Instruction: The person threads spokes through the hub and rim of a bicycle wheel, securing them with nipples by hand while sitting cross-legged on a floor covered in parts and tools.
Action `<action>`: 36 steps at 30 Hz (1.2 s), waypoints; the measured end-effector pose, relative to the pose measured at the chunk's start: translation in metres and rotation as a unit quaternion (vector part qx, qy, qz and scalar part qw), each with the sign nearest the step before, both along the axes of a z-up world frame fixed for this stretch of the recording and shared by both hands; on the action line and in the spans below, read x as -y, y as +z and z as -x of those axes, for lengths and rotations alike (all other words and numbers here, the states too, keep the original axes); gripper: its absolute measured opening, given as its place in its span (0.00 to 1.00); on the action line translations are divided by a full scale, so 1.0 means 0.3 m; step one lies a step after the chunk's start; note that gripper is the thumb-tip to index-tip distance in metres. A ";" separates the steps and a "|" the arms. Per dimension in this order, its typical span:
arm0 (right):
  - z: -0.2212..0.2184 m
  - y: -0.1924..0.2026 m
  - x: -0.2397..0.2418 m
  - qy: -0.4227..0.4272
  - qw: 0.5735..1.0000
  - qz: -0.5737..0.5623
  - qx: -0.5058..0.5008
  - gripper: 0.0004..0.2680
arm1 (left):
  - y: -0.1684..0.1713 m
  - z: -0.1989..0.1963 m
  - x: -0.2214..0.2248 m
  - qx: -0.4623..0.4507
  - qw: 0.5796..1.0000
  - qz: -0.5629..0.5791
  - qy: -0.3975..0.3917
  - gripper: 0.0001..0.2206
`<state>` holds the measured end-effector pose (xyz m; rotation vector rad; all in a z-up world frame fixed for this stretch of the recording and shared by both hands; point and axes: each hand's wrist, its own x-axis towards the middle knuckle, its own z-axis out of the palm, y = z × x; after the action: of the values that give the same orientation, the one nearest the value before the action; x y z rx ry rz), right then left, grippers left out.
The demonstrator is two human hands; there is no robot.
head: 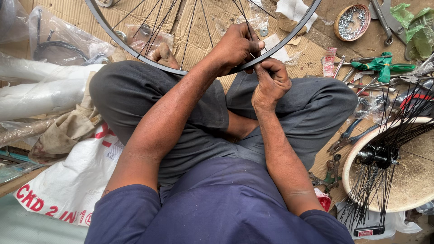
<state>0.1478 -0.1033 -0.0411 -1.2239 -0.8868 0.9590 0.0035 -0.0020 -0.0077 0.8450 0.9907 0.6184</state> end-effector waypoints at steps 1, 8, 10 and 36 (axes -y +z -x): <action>-0.001 0.004 0.001 0.002 1.000 -0.001 0.010 0.05 | 0.000 -0.001 0.003 0.003 1.000 0.002 0.001 0.08; -0.007 0.006 -0.002 0.018 0.996 -0.038 0.080 0.05 | 0.006 0.010 0.010 0.017 1.000 0.001 0.003 0.09; -0.008 -0.003 -0.003 0.016 0.995 -0.038 0.092 0.06 | 0.005 0.013 0.008 0.014 1.000 0.000 0.004 0.09; -0.104 -0.026 -0.065 0.061 0.993 0.091 -0.041 0.07 | -0.035 0.016 -0.074 -0.276 0.890 -0.283 -0.227 0.11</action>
<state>0.1789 -0.0839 -0.0490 -1.2855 -0.8310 1.2004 -0.0012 0.0201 -0.0182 1.7857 1.0733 0.2489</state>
